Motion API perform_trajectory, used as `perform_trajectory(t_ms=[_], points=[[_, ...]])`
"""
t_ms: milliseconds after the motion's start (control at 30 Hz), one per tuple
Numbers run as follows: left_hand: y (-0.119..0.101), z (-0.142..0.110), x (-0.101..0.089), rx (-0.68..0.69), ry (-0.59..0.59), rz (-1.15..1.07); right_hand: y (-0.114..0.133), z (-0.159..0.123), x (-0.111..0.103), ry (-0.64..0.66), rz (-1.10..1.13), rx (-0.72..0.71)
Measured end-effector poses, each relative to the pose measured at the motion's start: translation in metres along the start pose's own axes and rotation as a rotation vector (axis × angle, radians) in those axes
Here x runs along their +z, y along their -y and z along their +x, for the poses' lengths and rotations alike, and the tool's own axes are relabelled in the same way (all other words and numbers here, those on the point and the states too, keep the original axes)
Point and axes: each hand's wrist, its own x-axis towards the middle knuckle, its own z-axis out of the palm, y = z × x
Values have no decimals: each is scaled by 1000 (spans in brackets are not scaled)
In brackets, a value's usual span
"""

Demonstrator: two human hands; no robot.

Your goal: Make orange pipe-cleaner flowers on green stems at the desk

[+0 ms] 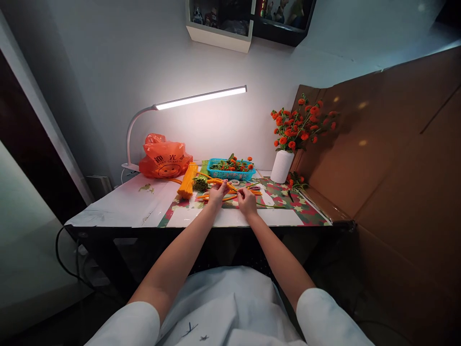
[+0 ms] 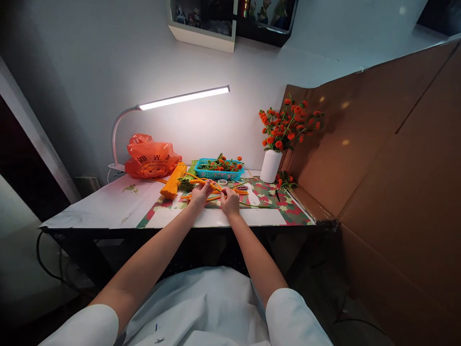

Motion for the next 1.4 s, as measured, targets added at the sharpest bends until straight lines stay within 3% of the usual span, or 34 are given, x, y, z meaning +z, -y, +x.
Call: perform_trajectory(t_ms=[367,767,1000,1100,1267,1400], points=[[0,2,-3,13,2,-25,2,-1,-3,26,-72,-19],[2,-5,2,-83,239,91,0,0,-2,-27,0,-6],[-2,0,-2,-22,22,-1,0,0,-4,19,-140,85],[-1,0,-1,-30,38,42,2,-1,-5,59,-179,67],[3,-4,0,-65,168,76,5,-1,-5,69,-167,43],[1,-1,-2,-37,79,43,6,-1,-7,50,-191,114]])
